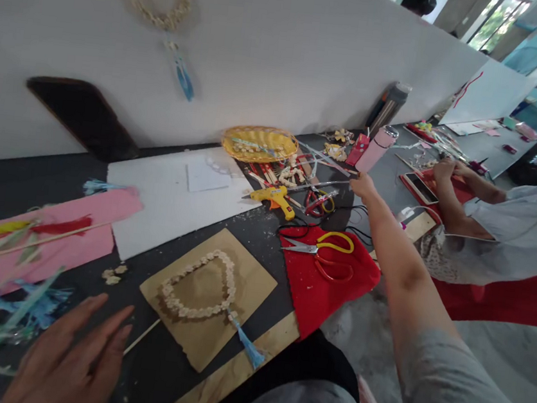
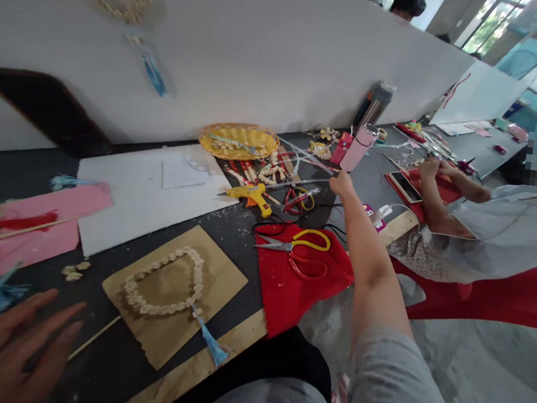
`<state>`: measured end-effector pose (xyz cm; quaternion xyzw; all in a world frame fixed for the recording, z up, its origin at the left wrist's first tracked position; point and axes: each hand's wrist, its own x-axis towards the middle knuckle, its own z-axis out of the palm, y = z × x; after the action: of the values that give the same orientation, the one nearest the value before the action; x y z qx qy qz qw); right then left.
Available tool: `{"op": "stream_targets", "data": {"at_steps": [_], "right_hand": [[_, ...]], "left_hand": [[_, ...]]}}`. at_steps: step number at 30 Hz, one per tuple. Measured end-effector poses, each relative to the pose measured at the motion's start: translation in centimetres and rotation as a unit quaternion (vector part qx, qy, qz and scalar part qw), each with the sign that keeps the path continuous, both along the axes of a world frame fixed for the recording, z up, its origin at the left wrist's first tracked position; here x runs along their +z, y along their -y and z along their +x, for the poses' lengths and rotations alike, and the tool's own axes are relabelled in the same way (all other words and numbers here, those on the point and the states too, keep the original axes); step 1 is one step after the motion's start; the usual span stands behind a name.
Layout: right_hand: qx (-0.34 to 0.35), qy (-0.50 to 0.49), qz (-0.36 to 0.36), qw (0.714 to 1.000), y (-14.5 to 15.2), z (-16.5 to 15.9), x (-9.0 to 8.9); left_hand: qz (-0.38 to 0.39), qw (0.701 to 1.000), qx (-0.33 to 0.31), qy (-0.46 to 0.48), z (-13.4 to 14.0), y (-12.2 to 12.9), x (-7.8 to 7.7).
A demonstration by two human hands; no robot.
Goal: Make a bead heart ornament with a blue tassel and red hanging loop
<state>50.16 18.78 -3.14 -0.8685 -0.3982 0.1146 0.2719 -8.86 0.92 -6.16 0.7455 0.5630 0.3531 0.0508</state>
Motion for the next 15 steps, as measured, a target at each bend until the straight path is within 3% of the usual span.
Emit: {"op": "stream_targets", "data": {"at_steps": [4, 10, 15], "right_hand": [[0.019, -0.002, 0.000, 1.000, 0.2, -0.7, 0.3], [0.086, -0.005, 0.008, 0.996, 0.4, -3.4, 0.2], [0.182, 0.001, 0.017, 0.983, 0.5, -6.9, 1.0]], "left_hand": [[0.035, 0.997, -0.021, -0.061, 0.3, 0.0, 0.4], [0.046, 0.991, -0.029, -0.120, 1.4, -0.1, 2.1], [0.023, 0.994, 0.063, -0.089, 3.0, -1.3, 3.0]]}}
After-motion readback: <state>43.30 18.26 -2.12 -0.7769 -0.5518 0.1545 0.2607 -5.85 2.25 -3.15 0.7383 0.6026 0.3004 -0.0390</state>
